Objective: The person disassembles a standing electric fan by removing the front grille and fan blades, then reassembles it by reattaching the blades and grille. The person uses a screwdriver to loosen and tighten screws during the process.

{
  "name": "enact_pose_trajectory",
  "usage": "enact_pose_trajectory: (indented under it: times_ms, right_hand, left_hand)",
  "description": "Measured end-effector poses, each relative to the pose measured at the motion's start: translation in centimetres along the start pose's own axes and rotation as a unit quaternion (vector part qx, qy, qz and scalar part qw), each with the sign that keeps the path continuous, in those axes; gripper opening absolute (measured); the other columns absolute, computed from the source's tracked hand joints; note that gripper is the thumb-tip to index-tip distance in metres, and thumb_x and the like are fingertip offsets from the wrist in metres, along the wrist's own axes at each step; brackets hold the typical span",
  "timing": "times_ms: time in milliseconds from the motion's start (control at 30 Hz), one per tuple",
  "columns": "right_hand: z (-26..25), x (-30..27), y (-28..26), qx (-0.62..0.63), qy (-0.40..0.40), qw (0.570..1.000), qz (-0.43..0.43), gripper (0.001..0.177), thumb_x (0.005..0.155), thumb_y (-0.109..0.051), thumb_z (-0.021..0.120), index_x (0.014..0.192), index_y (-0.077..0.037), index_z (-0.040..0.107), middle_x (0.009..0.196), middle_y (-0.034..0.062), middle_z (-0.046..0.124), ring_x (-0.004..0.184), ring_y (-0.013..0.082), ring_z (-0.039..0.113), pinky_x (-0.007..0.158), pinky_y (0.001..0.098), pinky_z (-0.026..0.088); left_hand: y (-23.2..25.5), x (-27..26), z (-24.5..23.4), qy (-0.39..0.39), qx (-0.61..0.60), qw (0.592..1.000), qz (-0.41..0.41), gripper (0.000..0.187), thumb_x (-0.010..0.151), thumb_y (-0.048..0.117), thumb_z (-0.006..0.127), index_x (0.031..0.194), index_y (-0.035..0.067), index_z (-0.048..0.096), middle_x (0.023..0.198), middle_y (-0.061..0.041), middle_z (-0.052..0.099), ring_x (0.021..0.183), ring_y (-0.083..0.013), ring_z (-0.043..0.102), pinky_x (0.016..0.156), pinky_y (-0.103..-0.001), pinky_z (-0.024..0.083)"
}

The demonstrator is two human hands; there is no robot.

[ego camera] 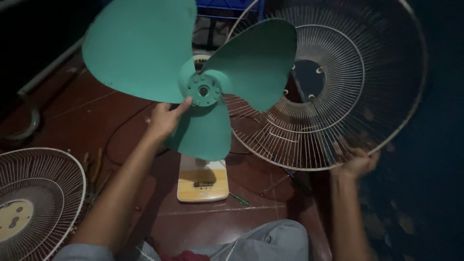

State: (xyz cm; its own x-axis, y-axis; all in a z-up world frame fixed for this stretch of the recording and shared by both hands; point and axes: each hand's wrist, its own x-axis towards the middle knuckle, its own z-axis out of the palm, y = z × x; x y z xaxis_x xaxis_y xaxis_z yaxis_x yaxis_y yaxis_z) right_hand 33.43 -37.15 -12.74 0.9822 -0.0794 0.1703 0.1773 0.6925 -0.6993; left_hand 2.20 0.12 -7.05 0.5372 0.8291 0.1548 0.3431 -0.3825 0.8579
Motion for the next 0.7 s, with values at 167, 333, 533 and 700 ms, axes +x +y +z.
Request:
enact_pose_trajectory:
  times_ms: [167,333,533,700]
  right_hand:
    - [-0.1,0.8,3.8,-0.085,0.028,0.995,-0.032,0.047,0.083,0.014,0.047,0.125,-0.006,0.048,0.115,0.0184,0.064,0.084,0.0341,0.077,0.060,0.0385,0.065]
    - [-2.4,0.7,9.6,-0.133,0.046,0.990,0.001,0.036,0.089,0.012,0.054,0.120,-0.005,0.048,0.092,0.0133,0.067,0.069,0.0222,0.066,0.050,0.0345,0.049]
    - [-7.3,-1.6,16.2,-0.143,0.138,0.974,0.109,0.035,0.083,0.009,0.049,0.115,-0.007,0.054,0.090,0.0147,0.066,0.065,0.0242,0.062,0.049,0.0385,0.048]
    - [-11.8,-1.7,20.8,-0.159,0.180,0.956,0.168,0.036,0.082,0.009,0.051,0.116,-0.003,0.053,0.097,0.0177,0.066,0.074,0.0298,0.063,0.056,0.0427,0.052]
  left_hand:
    - [0.1,-0.5,0.3,0.034,-0.014,0.999,0.009,0.067,0.084,0.069,0.061,0.123,0.015,0.075,0.122,-0.011,0.075,0.123,-0.0312,0.063,0.117,-0.059,0.022]
    - [0.0,-0.9,0.2,0.034,-0.008,0.999,-0.029,0.066,0.089,0.068,0.062,0.113,0.009,0.078,0.108,-0.013,0.079,0.109,-0.0273,0.073,0.105,-0.043,0.047]
    - [-0.3,-0.8,0.0,0.020,-0.014,1.000,-0.003,0.064,0.092,0.064,0.059,0.114,0.008,0.077,0.106,-0.013,0.078,0.103,-0.0259,0.072,0.094,-0.040,0.050]
    - [-1.1,-0.2,0.5,-0.006,-0.087,0.994,0.067,0.062,0.095,0.058,0.059,0.115,0.001,0.074,0.107,-0.012,0.078,0.103,-0.0177,0.070,0.092,-0.035,0.051]
